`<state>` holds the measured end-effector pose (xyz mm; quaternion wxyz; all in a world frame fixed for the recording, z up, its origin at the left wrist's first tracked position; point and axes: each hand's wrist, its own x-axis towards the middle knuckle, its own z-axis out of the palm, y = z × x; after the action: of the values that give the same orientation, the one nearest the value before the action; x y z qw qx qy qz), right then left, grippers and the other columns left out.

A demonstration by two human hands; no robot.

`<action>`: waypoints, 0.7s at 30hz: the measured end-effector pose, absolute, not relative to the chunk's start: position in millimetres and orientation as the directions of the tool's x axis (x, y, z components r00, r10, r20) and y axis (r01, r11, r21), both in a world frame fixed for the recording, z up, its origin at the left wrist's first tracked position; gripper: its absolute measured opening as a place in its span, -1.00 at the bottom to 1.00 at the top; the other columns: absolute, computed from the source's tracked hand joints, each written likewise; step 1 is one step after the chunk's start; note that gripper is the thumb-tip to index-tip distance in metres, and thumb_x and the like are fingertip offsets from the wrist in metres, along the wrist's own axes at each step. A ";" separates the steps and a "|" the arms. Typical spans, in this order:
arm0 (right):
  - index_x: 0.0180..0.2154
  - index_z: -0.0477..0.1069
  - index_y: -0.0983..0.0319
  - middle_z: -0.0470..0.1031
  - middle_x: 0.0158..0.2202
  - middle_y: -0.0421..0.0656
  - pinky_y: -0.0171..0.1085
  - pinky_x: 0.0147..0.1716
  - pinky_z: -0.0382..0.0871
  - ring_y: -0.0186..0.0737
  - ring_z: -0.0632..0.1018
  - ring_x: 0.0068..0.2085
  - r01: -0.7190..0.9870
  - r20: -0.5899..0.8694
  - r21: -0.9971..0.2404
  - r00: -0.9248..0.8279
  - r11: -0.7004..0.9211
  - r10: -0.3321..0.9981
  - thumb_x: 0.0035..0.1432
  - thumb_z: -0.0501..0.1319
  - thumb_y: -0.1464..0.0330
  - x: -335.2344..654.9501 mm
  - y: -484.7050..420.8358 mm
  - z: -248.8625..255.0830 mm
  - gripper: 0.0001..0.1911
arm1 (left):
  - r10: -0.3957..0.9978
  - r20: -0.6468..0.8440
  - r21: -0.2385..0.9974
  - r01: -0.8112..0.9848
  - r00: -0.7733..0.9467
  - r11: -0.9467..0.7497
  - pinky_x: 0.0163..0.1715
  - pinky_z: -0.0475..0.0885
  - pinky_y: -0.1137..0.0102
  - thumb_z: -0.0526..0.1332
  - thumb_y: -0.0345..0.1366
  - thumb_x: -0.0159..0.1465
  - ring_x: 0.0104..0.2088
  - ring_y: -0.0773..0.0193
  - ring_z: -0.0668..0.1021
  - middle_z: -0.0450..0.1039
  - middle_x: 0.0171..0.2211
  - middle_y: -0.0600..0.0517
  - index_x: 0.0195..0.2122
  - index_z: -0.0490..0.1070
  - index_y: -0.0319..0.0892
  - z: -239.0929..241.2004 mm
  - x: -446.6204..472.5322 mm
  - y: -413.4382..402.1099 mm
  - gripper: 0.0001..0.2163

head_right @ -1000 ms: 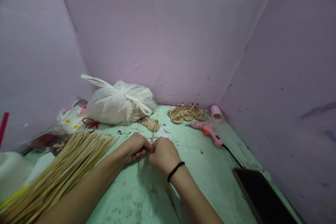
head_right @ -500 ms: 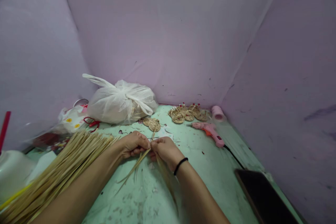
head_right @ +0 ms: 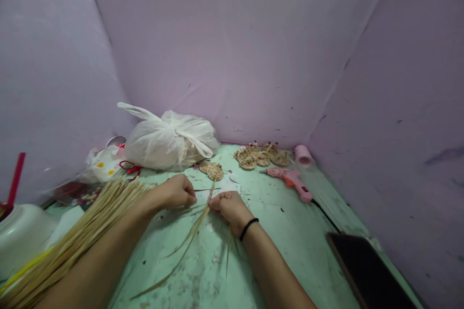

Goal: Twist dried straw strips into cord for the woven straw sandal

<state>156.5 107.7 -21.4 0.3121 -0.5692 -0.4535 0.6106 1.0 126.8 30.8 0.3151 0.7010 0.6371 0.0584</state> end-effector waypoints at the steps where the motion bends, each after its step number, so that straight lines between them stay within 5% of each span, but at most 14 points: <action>1: -0.67 0.25 0.30 0.10 -0.79 -0.36 -0.41 -0.73 -0.26 -0.56 -0.02 -0.75 0.131 -0.413 -0.909 -0.166 -0.395 0.895 -0.25 0.12 0.47 156.9 107.5 -21.5 -0.93 | 0.955 -0.266 0.437 0.900 0.129 0.001 -0.64 0.10 0.51 0.15 -0.41 -0.19 -0.65 0.39 0.31 0.33 -0.71 0.05 -0.65 0.45 -0.22 39.7 -7.4 125.9 -0.90; 5: -0.67 0.25 0.31 0.08 -0.79 -0.36 -0.41 -0.74 -0.26 -0.56 -0.01 -0.76 0.138 -0.423 -0.904 -0.172 -0.404 0.889 -0.21 0.13 0.44 157.8 107.5 -22.4 -0.89 | 0.987 -0.150 0.095 0.993 -0.062 0.077 -0.57 0.14 0.47 0.13 -0.40 -0.19 -0.54 0.28 0.39 0.43 -0.57 0.00 -0.60 0.46 -0.15 75.5 -46.4 117.6 -0.86; 8: -0.66 0.26 0.31 0.10 -0.79 -0.34 -0.42 -0.75 -0.25 -0.55 0.01 -0.76 0.161 -0.434 -0.897 -0.153 -0.411 0.888 -0.19 0.15 0.43 157.2 108.1 -23.7 -0.89 | 0.961 -0.261 -0.017 0.996 -0.086 0.084 -0.55 0.17 0.45 0.13 -0.40 -0.21 -0.54 0.26 0.41 0.43 -0.57 -0.01 -0.64 0.43 -0.15 84.0 -66.1 113.2 -0.89; 11: -0.65 0.27 0.30 0.11 -0.78 -0.34 -0.41 -0.75 -0.25 -0.55 0.00 -0.76 0.166 -0.429 -0.900 -0.160 -0.404 0.889 -0.19 0.15 0.41 156.4 108.3 -23.9 -0.89 | 0.946 -0.317 -0.031 0.998 -0.065 0.058 -0.54 0.21 0.44 0.14 -0.40 -0.22 -0.53 0.23 0.43 0.45 -0.55 -0.04 -0.64 0.43 -0.16 72.7 -69.2 117.3 -0.89; 21: -0.65 0.27 0.29 0.09 -0.79 -0.34 -0.40 -0.74 -0.27 -0.53 -0.01 -0.75 0.186 -0.450 -0.888 -0.161 -0.421 0.878 -0.16 0.13 0.42 157.6 108.1 -21.8 -0.89 | 0.987 -0.113 0.030 0.992 -0.118 0.122 -0.43 0.26 0.40 0.14 -0.44 -0.18 -0.35 0.08 0.50 0.48 -0.37 -0.21 -0.53 0.46 -0.21 21.5 -50.4 143.0 -0.83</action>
<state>157.6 108.1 -21.8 0.2840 -0.5822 -0.4568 0.6097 -50.4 143.0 21.5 0.0523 0.6620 0.7472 -0.0263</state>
